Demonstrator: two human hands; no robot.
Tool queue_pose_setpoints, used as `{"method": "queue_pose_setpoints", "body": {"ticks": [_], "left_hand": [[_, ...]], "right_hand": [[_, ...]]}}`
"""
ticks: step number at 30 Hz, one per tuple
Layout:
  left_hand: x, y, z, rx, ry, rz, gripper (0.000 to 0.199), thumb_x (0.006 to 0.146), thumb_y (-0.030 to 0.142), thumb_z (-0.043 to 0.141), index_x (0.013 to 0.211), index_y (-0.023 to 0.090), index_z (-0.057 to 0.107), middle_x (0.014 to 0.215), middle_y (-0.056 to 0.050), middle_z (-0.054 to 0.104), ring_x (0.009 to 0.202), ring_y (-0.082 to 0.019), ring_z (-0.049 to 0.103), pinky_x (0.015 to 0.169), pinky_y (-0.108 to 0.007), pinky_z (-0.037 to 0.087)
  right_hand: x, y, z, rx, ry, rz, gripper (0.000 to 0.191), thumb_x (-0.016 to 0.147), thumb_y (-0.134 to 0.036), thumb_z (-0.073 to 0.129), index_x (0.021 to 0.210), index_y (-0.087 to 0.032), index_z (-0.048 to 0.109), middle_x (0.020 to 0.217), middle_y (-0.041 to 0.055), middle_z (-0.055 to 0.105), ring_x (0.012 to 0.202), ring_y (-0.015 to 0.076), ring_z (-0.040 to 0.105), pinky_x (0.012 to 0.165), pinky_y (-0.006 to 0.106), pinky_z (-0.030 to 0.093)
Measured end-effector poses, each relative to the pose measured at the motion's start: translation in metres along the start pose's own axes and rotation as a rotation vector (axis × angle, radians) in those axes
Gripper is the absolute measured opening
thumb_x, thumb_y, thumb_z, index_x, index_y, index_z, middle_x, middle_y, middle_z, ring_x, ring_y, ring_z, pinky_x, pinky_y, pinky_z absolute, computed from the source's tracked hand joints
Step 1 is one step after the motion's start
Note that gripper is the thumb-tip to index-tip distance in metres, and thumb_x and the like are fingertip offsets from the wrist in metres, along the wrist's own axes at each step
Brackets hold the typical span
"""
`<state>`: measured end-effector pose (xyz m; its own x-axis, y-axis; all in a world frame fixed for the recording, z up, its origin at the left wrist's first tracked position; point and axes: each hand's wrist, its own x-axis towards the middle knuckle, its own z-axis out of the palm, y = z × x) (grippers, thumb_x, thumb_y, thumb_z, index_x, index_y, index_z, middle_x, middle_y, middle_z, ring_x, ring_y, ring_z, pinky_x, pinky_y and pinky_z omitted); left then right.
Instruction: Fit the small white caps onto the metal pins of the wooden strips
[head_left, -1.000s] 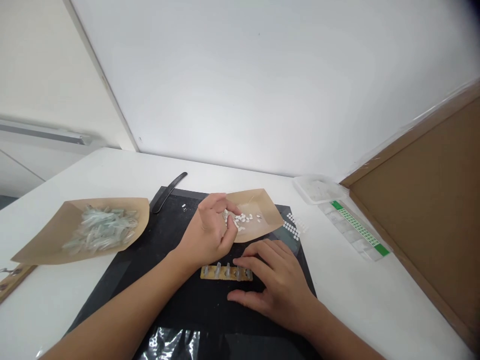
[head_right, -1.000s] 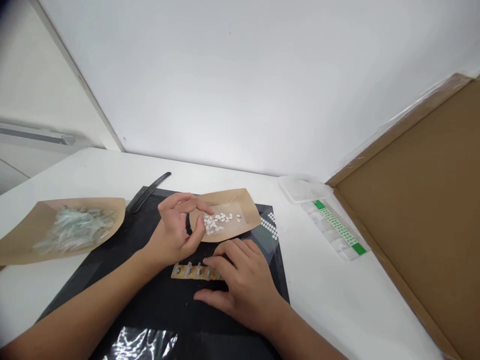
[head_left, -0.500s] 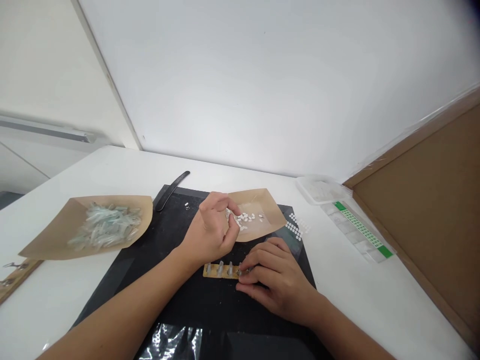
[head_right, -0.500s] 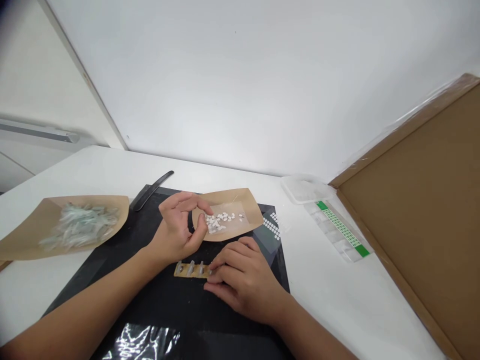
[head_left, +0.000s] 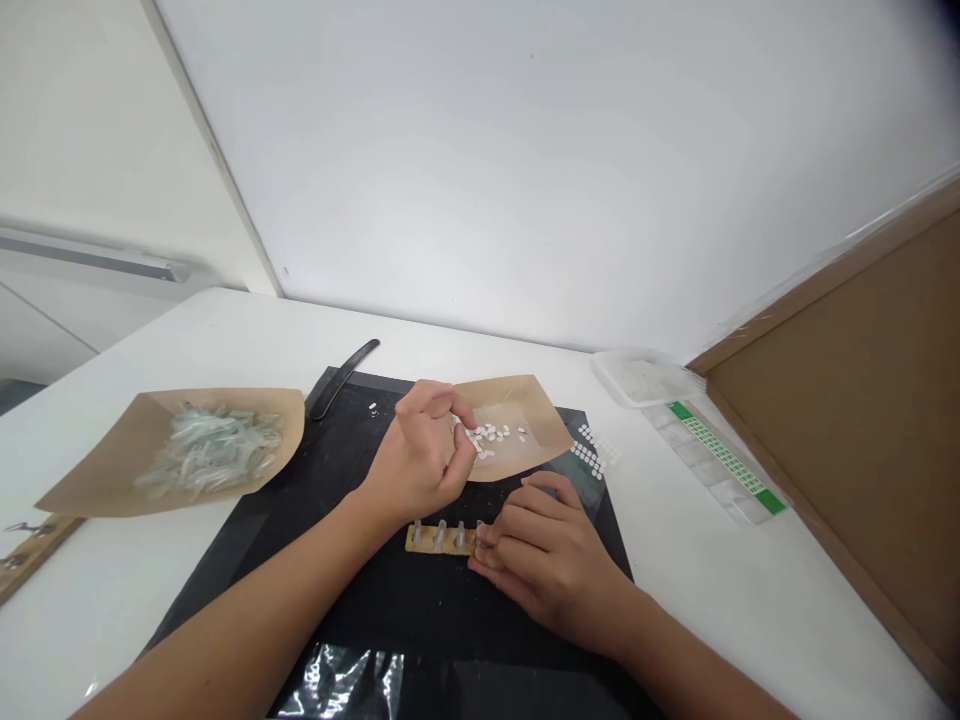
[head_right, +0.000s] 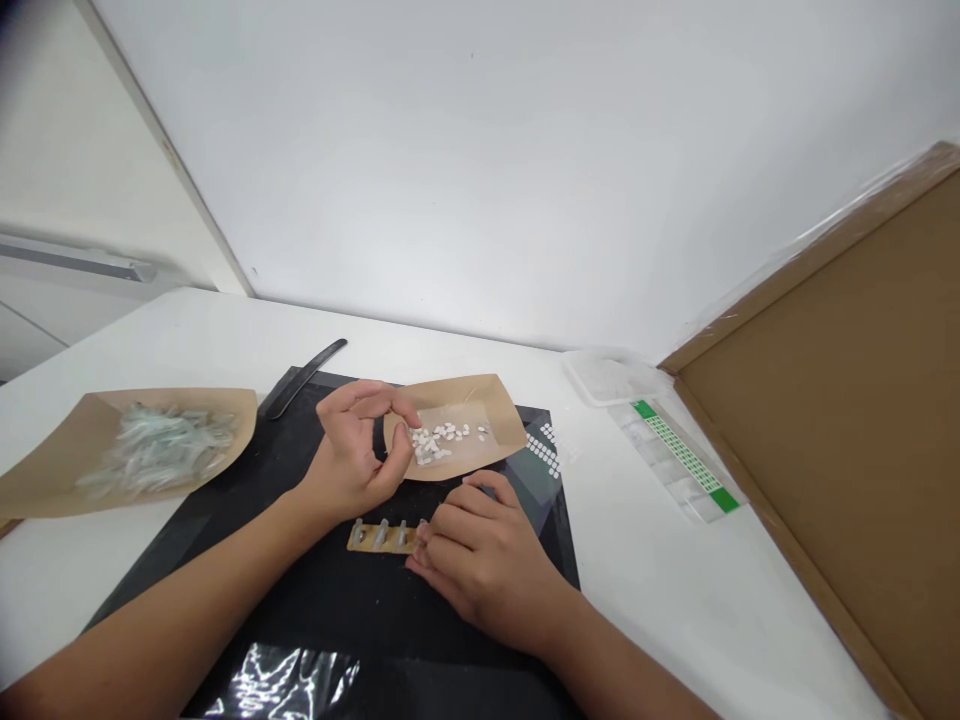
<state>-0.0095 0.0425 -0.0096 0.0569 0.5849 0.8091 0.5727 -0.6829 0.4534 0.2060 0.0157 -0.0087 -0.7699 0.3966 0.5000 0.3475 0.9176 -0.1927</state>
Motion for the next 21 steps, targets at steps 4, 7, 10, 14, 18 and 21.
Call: {"method": "queue_pose_setpoints", "body": {"ticks": [4, 7, 10, 14, 18, 21], "left_hand": [[0.000, 0.000, -0.001, -0.016, 0.010, -0.003, 0.050, 0.089, -0.002, 0.053, 0.126, 0.024, 0.033, 0.094, -0.001, 0.061, 0.080, -0.018, 0.065, 0.081, -0.041, 0.053], [-0.002, -0.002, 0.001, -0.042, 0.009, -0.011, 0.053, 0.090, -0.002, 0.053, 0.129, 0.024, 0.031, 0.094, -0.001, 0.061, 0.081, -0.018, 0.065, 0.081, -0.041, 0.053], [-0.004, -0.005, 0.003, -0.078, 0.008, -0.022, 0.058, 0.090, 0.000, 0.054, 0.135, 0.024, 0.026, 0.098, -0.002, 0.062, 0.084, -0.018, 0.065, 0.084, -0.042, 0.052], [-0.006, -0.007, 0.005, -0.109, 0.020, -0.024, 0.062, 0.089, 0.000, 0.055, 0.137, 0.023, 0.024, 0.102, -0.004, 0.061, 0.089, -0.018, 0.065, 0.086, -0.042, 0.052], [-0.007, -0.010, 0.005, -0.107, 0.052, -0.018, 0.064, 0.085, -0.003, 0.055, 0.136, 0.023, 0.027, 0.107, -0.007, 0.059, 0.098, -0.022, 0.062, 0.087, -0.043, 0.051], [-0.006, -0.014, 0.004, -0.088, 0.092, -0.005, 0.066, 0.080, -0.004, 0.057, 0.134, 0.025, 0.031, 0.110, -0.008, 0.056, 0.101, -0.024, 0.058, 0.084, -0.044, 0.050]], "right_hand": [[-0.003, 0.001, 0.001, -0.017, -0.001, -0.010, 0.021, 0.104, -0.023, 0.069, 0.082, -0.020, 0.067, 0.075, -0.0036, 0.070, 0.073, 0.0136, 0.059, 0.103, 0.041, 0.042], [-0.004, 0.002, 0.002, -0.002, 0.005, -0.028, 0.017, 0.102, -0.024, 0.071, 0.086, -0.020, 0.069, 0.075, -0.0037, 0.069, 0.073, 0.0137, 0.059, 0.106, 0.042, 0.041], [-0.004, 0.003, 0.003, 0.002, 0.016, -0.024, 0.017, 0.103, -0.024, 0.071, 0.086, -0.020, 0.069, 0.075, -0.0037, 0.069, 0.073, 0.0136, 0.060, 0.109, 0.042, 0.041], [-0.003, 0.003, 0.002, -0.013, 0.000, -0.026, 0.018, 0.103, -0.024, 0.070, 0.085, -0.020, 0.069, 0.075, -0.0033, 0.070, 0.073, 0.0139, 0.061, 0.110, 0.043, 0.040], [-0.002, 0.001, 0.000, -0.039, -0.005, -0.040, 0.016, 0.102, -0.020, 0.071, 0.086, -0.021, 0.069, 0.075, -0.0050, 0.071, 0.076, 0.0136, 0.062, 0.112, 0.044, 0.039], [-0.003, 0.000, 0.001, -0.069, 0.034, -0.062, 0.018, 0.099, -0.016, 0.075, 0.083, -0.020, 0.067, 0.075, -0.0056, 0.072, 0.079, 0.0141, 0.062, 0.100, 0.041, 0.042]]}}
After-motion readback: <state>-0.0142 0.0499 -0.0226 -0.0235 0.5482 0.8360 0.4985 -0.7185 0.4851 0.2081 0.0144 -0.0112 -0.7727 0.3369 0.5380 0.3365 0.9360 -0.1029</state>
